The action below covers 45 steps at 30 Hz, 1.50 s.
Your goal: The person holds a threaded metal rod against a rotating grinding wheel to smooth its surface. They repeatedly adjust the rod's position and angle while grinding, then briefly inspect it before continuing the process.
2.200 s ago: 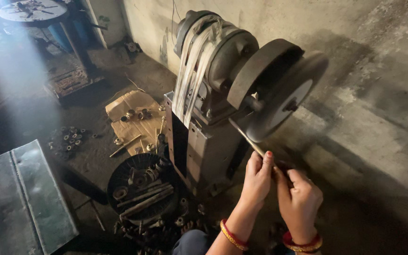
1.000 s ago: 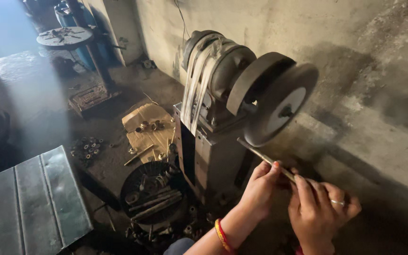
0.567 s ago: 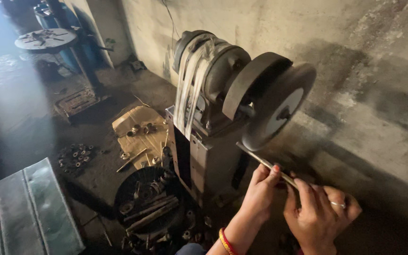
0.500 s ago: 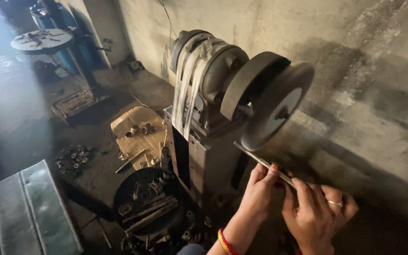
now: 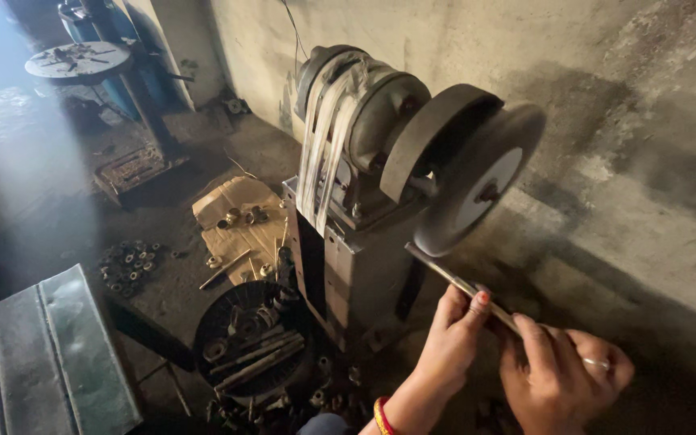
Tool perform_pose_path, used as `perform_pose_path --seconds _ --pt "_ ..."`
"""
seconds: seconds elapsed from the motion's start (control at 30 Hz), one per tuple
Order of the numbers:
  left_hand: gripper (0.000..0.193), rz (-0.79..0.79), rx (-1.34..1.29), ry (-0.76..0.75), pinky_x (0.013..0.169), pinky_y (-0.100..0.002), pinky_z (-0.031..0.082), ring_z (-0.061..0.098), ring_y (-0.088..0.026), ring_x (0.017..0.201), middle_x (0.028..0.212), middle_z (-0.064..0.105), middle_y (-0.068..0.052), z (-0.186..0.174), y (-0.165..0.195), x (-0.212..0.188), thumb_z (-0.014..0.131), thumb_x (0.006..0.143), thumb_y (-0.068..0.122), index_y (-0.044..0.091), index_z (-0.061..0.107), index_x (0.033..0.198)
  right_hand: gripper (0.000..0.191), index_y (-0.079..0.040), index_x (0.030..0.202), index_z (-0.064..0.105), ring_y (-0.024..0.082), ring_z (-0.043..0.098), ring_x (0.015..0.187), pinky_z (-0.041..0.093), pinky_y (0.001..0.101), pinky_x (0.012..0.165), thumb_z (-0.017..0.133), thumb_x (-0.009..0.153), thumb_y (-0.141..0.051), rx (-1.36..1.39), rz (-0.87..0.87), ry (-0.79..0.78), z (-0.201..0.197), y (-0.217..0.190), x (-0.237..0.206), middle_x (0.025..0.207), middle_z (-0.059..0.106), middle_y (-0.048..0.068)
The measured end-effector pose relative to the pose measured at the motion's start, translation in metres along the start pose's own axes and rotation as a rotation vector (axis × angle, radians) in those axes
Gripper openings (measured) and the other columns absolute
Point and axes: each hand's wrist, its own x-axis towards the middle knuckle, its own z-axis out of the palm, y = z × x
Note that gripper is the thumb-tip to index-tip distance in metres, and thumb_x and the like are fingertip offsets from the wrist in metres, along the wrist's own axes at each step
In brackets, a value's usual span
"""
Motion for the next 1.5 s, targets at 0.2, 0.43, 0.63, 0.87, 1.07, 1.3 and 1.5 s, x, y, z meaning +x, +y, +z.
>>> perform_pose_path --seconds 0.2,0.43,0.63,0.87,1.07,1.3,1.5 --pt "0.019 -0.055 -0.078 0.033 0.090 -0.024 0.047 0.056 -0.008 0.098 0.104 0.062 0.002 0.007 0.006 -0.002 0.057 0.105 0.018 0.007 0.059 0.121 0.013 -0.020 0.098 0.079 0.018 0.064 0.089 0.041 0.0376 0.089 0.082 0.088 -0.026 -0.005 0.015 -0.070 0.001 0.005 -0.003 0.080 0.071 -0.004" --pt "0.016 -0.039 0.013 0.001 0.086 -0.026 0.048 0.056 -0.009 0.095 0.101 0.060 0.001 0.011 -0.003 -0.008 0.059 0.108 0.015 0.005 0.054 0.120 0.014 -0.017 0.097 0.077 0.018 0.066 0.083 0.047 0.0363 0.085 0.078 0.094 -0.031 -0.013 -0.004 -0.064 -0.008 0.007 0.000 0.081 0.073 -0.003" --pt "0.017 0.009 -0.036 0.008 0.085 -0.025 0.047 0.054 -0.008 0.093 0.099 0.058 0.002 -0.001 0.001 -0.001 0.060 0.107 0.014 0.006 0.055 0.121 0.017 -0.014 0.092 0.077 0.020 0.066 0.081 0.050 0.0375 0.080 0.080 0.090 -0.031 0.010 -0.031 -0.081 0.000 -0.001 0.004 0.075 0.072 -0.001" --pt "0.016 -0.149 0.002 0.041 0.074 -0.026 0.043 0.052 -0.008 0.084 0.095 0.059 0.003 0.002 0.002 -0.006 0.060 0.104 0.018 0.010 0.054 0.116 0.018 -0.012 0.095 0.077 0.023 0.065 0.071 0.050 0.0344 0.062 0.081 0.080 -0.021 0.058 -0.013 -0.134 -0.007 0.007 0.005 0.076 0.071 0.004" --pt "0.014 -0.065 0.058 -0.006 0.083 -0.024 0.046 0.053 -0.007 0.090 0.097 0.058 0.003 0.003 -0.001 -0.010 0.060 0.107 0.017 0.007 0.055 0.116 0.026 -0.014 0.099 0.076 0.024 0.069 0.074 0.053 0.0351 0.063 0.081 0.074 -0.019 0.081 0.092 -0.192 -0.009 0.008 -0.004 0.084 0.074 0.006" --pt "0.011 0.010 0.030 -0.015 0.088 -0.024 0.046 0.052 -0.007 0.095 0.101 0.055 0.002 -0.006 0.002 -0.002 0.059 0.108 0.011 0.006 0.053 0.116 0.022 -0.017 0.099 0.076 0.022 0.072 0.077 0.055 0.0345 0.067 0.080 0.078 -0.020 0.042 0.112 -0.231 0.007 0.005 -0.011 0.087 0.073 0.002" --pt "0.012 -0.034 0.051 -0.017 0.084 -0.025 0.046 0.052 -0.008 0.091 0.098 0.055 0.002 -0.005 -0.003 -0.005 0.059 0.106 0.011 0.008 0.052 0.115 0.026 -0.016 0.098 0.077 0.026 0.071 0.082 0.056 0.0359 0.071 0.081 0.074 -0.023 0.055 0.071 -0.170 0.001 0.007 -0.012 0.092 0.071 0.003"
